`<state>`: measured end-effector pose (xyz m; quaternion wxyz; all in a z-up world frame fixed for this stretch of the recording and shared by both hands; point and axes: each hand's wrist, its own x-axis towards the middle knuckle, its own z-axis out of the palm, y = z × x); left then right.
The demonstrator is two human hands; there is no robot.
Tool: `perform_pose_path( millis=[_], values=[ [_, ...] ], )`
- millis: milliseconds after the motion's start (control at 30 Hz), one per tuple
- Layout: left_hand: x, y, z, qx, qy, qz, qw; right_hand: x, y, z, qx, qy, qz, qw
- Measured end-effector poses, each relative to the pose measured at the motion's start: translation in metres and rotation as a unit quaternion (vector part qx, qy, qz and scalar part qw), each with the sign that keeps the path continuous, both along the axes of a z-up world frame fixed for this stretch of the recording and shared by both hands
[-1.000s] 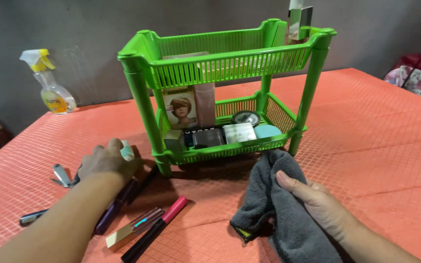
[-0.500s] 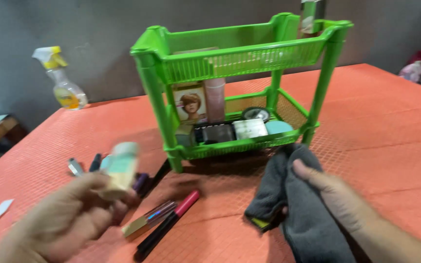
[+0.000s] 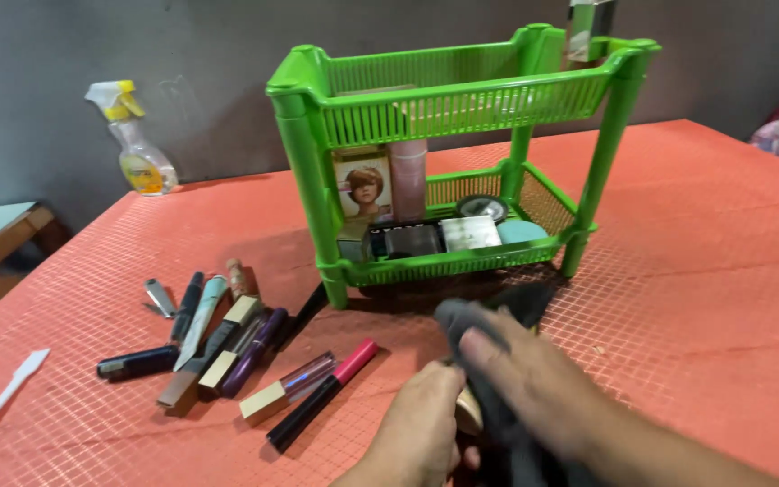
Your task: Wiping various makeup items and cosmetic containers with a cloth and organizing them into a green plastic shelf.
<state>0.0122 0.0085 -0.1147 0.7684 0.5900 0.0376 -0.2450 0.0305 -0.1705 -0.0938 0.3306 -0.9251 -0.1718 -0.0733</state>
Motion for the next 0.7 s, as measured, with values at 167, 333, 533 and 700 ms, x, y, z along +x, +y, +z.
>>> perform_pose_path(
  millis=[167, 333, 533, 700],
  values=[
    [-0.002, 0.004, 0.002, -0.027, -0.025, -0.001, 0.999, 0.009, 0.003, 0.006, 0.148, 0.121, -0.002, 0.982],
    [-0.010, 0.003, -0.005, -0.021, -0.083, 0.010, 0.996, -0.017, 0.017, 0.026, 0.168, 0.102, 0.002, 0.981],
    [-0.001, -0.005, 0.030, -0.041, -0.063, -0.021, 0.997, -0.001, 0.004, 0.053, 0.312, 0.141, 0.000, 0.940],
    [0.006, -0.013, 0.084, -0.030, -0.124, 0.026, 0.992, 0.030, -0.022, 0.062, 0.420, 0.144, -0.185, 0.877]
  ],
)
